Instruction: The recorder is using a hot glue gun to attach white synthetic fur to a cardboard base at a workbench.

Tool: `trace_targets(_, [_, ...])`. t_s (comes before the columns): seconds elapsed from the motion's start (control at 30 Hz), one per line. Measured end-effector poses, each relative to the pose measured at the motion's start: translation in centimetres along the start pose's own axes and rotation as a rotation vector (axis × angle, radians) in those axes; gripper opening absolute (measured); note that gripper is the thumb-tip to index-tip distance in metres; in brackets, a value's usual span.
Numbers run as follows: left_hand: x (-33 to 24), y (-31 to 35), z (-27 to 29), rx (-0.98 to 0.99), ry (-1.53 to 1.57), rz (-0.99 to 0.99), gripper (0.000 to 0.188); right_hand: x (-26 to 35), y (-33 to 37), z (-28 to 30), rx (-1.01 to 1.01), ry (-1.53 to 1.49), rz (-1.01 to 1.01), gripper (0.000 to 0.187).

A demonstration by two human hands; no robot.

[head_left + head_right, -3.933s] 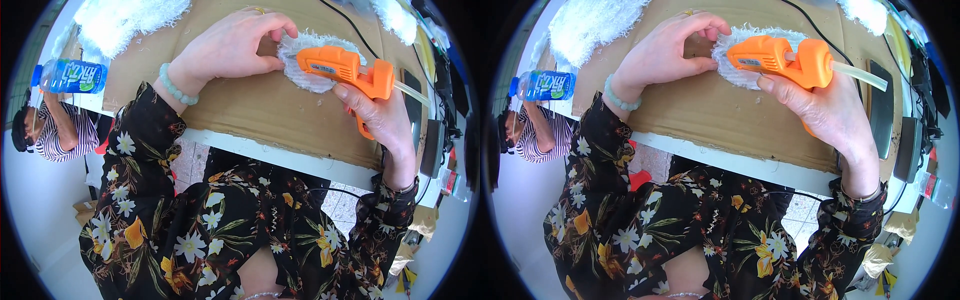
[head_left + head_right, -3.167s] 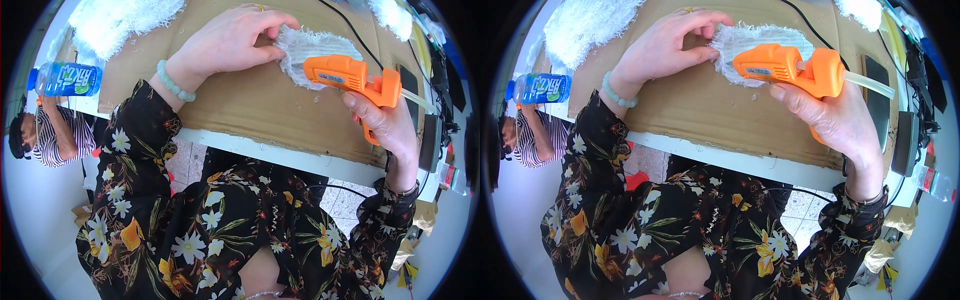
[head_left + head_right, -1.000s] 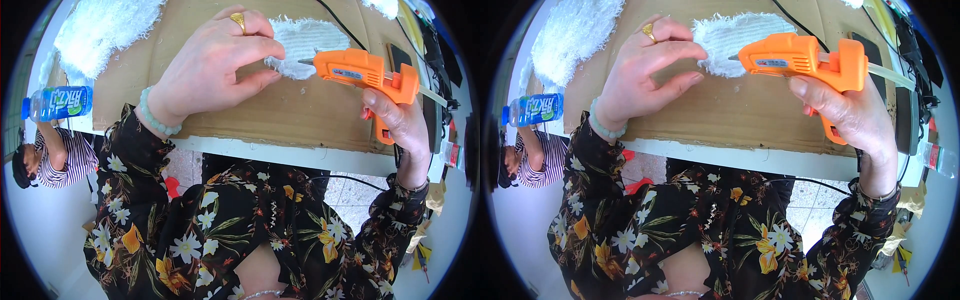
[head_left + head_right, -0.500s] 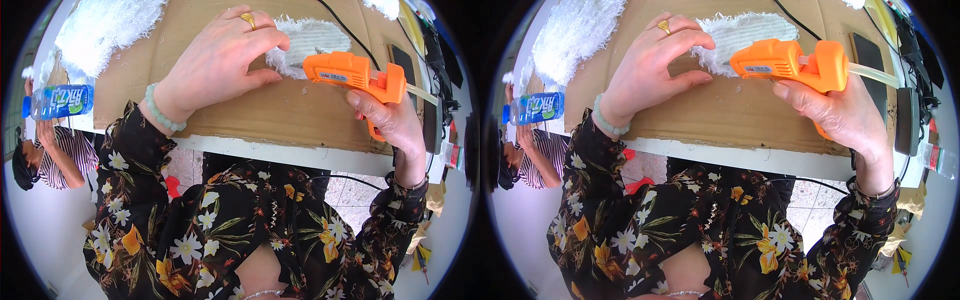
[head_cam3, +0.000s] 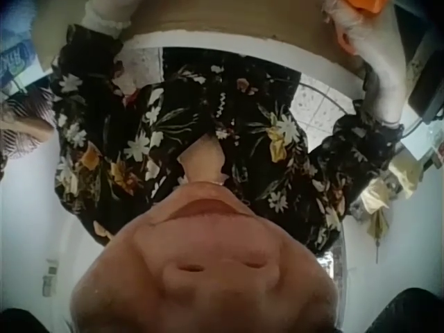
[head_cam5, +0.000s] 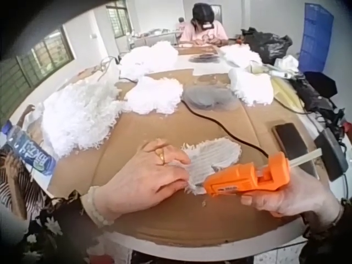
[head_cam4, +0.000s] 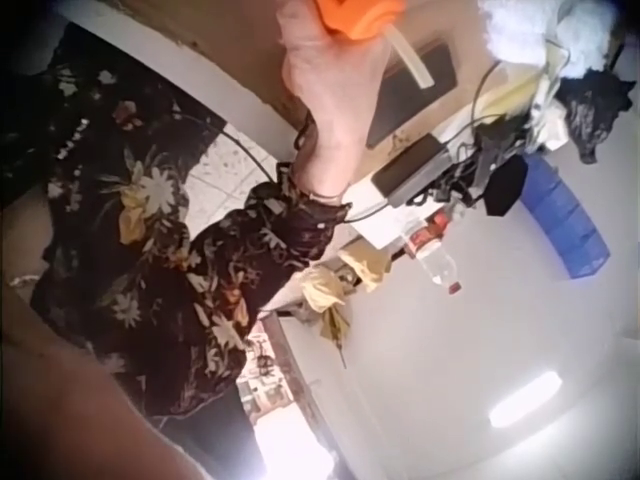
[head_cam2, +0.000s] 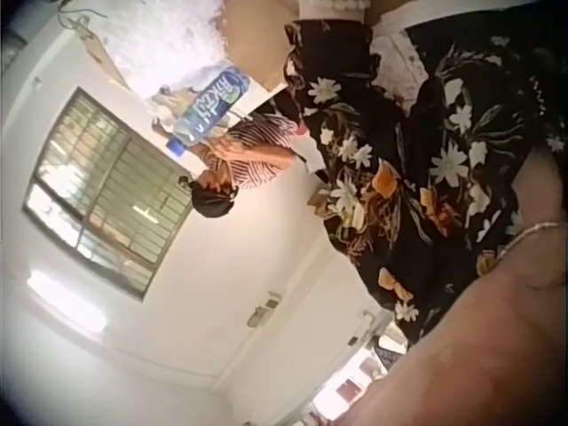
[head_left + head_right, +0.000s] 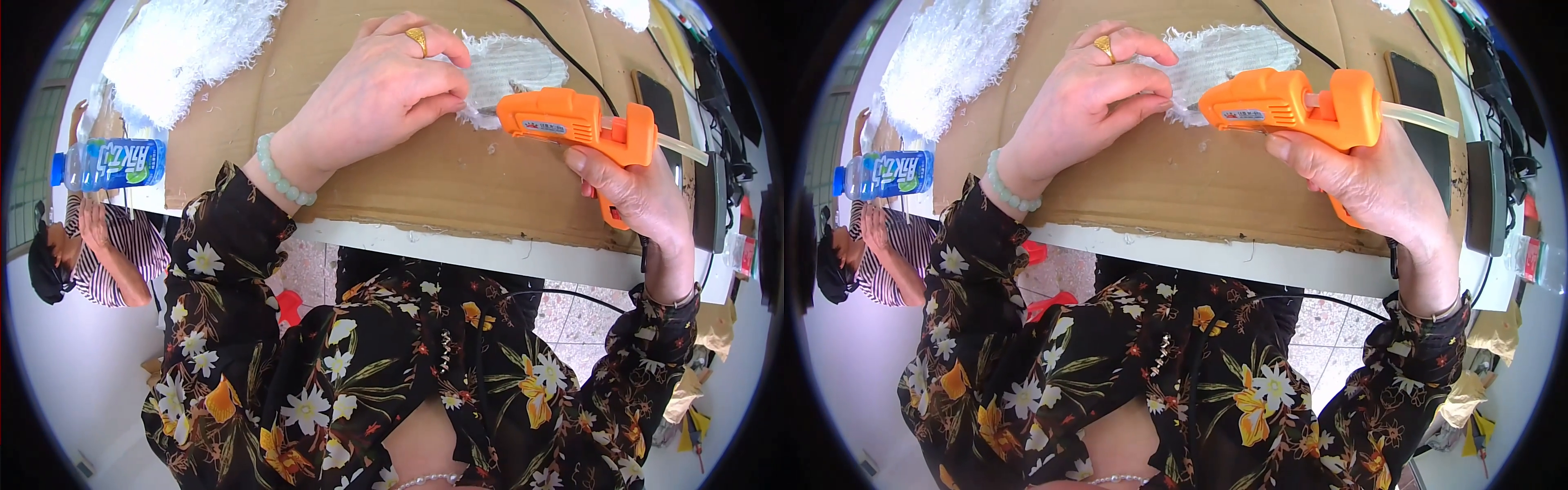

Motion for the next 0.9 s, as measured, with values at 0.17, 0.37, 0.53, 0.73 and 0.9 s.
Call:
trace_targets(0.17, [-0.6,-0.5,-0.4,0.020,-0.133,0.044,0.016,0.2,-0.3,-0.3,0.005,0.001,0.000,0.039])
trace_targets(0.37, [-2.1,-0.6,0.8,-0.033,-0.326,0.113,0.016,0.1,-0.2,0.0,-0.004,-0.049,0.012,0.037])
trace_targets(0.53, [-3.4,1.3,2.1,0.054,-0.218,0.066,0.019,-0.4,0.1,0.3,-0.008,-0.086,-0.006,0.037])
trace_targets(0.73, [-4.1,1.3,0.3,0.057,-0.129,-0.062,0.029,-0.2,0.3,0.4,0.006,-0.078,-0.024,0.036])
trace_targets(0.9, [-4.0,1.1,0.0,0.160,-0.128,-0.069,0.031,-0.1,0.4,0.6,0.009,-0.054,-0.039,0.037])
Point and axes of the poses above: each hand's wrist, its own y-axis away from the middle knuckle, its own z-axis out of the back of the hand, x = y × z, the point moved 1 cm from there along -y, towards the middle knuckle, and after that the axes turned 5 degrees about -x, right-handed, at the moved point
